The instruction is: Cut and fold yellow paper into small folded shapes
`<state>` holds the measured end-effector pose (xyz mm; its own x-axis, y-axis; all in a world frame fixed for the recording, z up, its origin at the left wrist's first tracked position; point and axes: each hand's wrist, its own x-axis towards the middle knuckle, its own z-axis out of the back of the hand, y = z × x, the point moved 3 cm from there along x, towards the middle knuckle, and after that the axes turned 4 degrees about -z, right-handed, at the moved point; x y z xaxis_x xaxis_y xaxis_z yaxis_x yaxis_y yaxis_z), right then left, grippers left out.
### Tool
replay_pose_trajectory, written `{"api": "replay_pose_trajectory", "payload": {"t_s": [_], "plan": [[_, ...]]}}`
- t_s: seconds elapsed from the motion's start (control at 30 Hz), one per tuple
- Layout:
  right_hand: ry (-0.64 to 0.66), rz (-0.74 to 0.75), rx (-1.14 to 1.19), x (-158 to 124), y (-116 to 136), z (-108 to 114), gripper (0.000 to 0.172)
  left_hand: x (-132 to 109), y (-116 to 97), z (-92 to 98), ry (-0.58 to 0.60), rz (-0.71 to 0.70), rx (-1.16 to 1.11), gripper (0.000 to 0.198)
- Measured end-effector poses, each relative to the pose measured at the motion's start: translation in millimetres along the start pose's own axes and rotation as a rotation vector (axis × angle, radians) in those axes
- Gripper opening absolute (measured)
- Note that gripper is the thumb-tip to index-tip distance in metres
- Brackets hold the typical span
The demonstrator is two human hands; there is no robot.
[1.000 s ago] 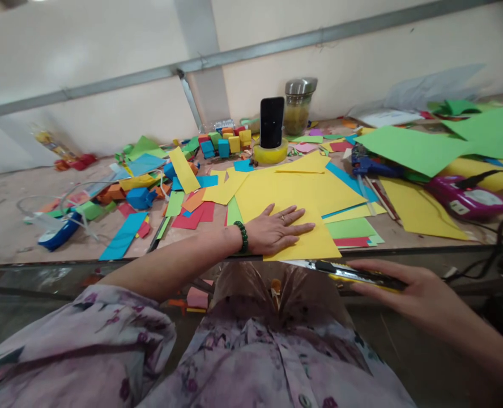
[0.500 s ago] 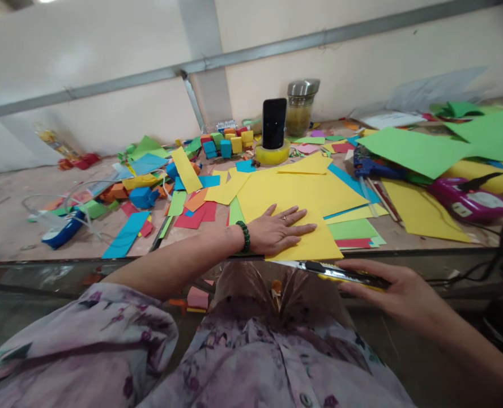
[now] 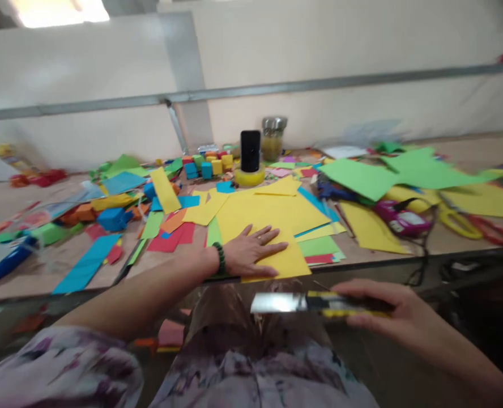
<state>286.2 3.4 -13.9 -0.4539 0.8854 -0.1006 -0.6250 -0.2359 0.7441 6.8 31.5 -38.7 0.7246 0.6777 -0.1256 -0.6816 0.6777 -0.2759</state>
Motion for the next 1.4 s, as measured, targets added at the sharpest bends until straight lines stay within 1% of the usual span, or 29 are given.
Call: {"api": "replay_pose_trajectory", "payload": {"t_s": [0.07,0.1,0.13,0.17,0.23,0.3,0.33,0.37,0.43,0.5,0.6,0.67,0.77,0.83,0.87,0.9,0.97,1.07,1.1,1.13,1.23,1.33,1.4], "plan": [[-0.377,-0.046,-0.026,3.5,-8.1,30.6,0.046,-0.3,-1.4,0.7,-0.018,0.019,0.004,0.089],[-0.538,-0.075,-0.069,7.9,-12.9,42.4,0.047,-0.6,-2.3,1.7,-0.027,0.03,0.008,0.093],[-0.626,-0.107,-0.122,15.2,-17.7,49.9,0.048,-1.3,-3.5,2.9,-0.034,0.044,0.012,0.096],[-0.649,-0.126,-0.174,25.1,-22.0,53.2,0.049,-2.4,-4.6,4.6,-0.048,0.065,0.02,0.095],[-0.633,-0.122,-0.276,47.9,-26.5,50.9,0.046,-5.9,-6.1,7.7,-0.065,0.124,0.037,0.095],[-0.581,-0.081,-0.433,68.6,-24.4,39.7,0.04,-10.8,-6.1,9.9,-0.075,0.181,0.059,0.09],[-0.536,-0.101,-0.54,76.9,-22.6,32.2,0.039,-13.5,-5.1,10.8,-0.085,0.214,0.067,0.085],[-0.532,-0.122,-0.578,82.8,-20.2,25.8,0.038,-16.3,-3.3,11.4,-0.096,0.252,0.07,0.082],[-0.54,-0.145,-0.643,89.4,-13.6,15.0,0.036,-21.7,1.6,12.5,-0.122,0.333,0.059,0.078],[-0.565,-0.16,-0.687,91.2,-7.1,9.0,0.033,-25.9,6.2,14.0,-0.153,0.402,0.034,0.076],[-0.587,-0.16,-0.743,89.8,1.6,8.2,0.032,-28.9,10.2,18.2,-0.212,0.462,0.005,0.075],[-0.584,-0.111,-0.764,87.5,8.9,9.8,0.035,-29.2,13.0,21.3,-0.241,0.5,-0.023,0.076],[-0.567,0.048,-0.729,83.8,21.9,10.1,0.036,-27.4,19.7,24.9,-0.258,0.549,-0.091,0.08],[-0.549,0.159,-0.646,83.1,28.1,8.2,0.034,-24.2,25.1,25.0,-0.229,0.545,-0.159,0.073],[-0.532,0.201,-0.595,83.9,29.6,6.7,0.033,-22.7,28.4,24.2,-0.215,0.549,-0.228,0.069],[-0.507,0.232,-0.54,85.6,30.1,4.9,0.032,-21.4,32.0,23.7,-0.232,0.551,-0.308,0.068],[-0.442,0.259,-0.433,90.3,28.7,0.8,0.032,-19.9,38.9,24.0,-0.348,0.515,-0.529,0.063],[-0.357,0.283,-0.332,95.0,25.9,-6.0,0.034,-24.2,48.8,25.2,-0.412,0.514,-0.652,0.04],[-0.337,0.293,-0.319,95.3,25.7,-8.5,0.035,-27.7,51.9,26.9,-0.424,0.512,-0.678,0.035],[-0.32,0.305,-0.316,95.2,25.9,-11.1,0.035,-32.0,55.3,29.6,-0.443,0.509,-0.705,0.034],[-0.276,0.333,-0.333,96.0,29.9,-20.0,0.035,-47.9,70.1,42.4,-0.554,0.529,-0.744,0.038],[-0.239,0.347,-0.372,105.0,39.0,-28.1,0.036,-60.8,90.4,54.3,-0.677,0.616,-0.71,0.036],[-0.171,0.36,-0.404,117.1,48.1,-31.3,0.039,-65.7,103.9,57.8,-0.731,0.693,-0.66,0.033]]}}
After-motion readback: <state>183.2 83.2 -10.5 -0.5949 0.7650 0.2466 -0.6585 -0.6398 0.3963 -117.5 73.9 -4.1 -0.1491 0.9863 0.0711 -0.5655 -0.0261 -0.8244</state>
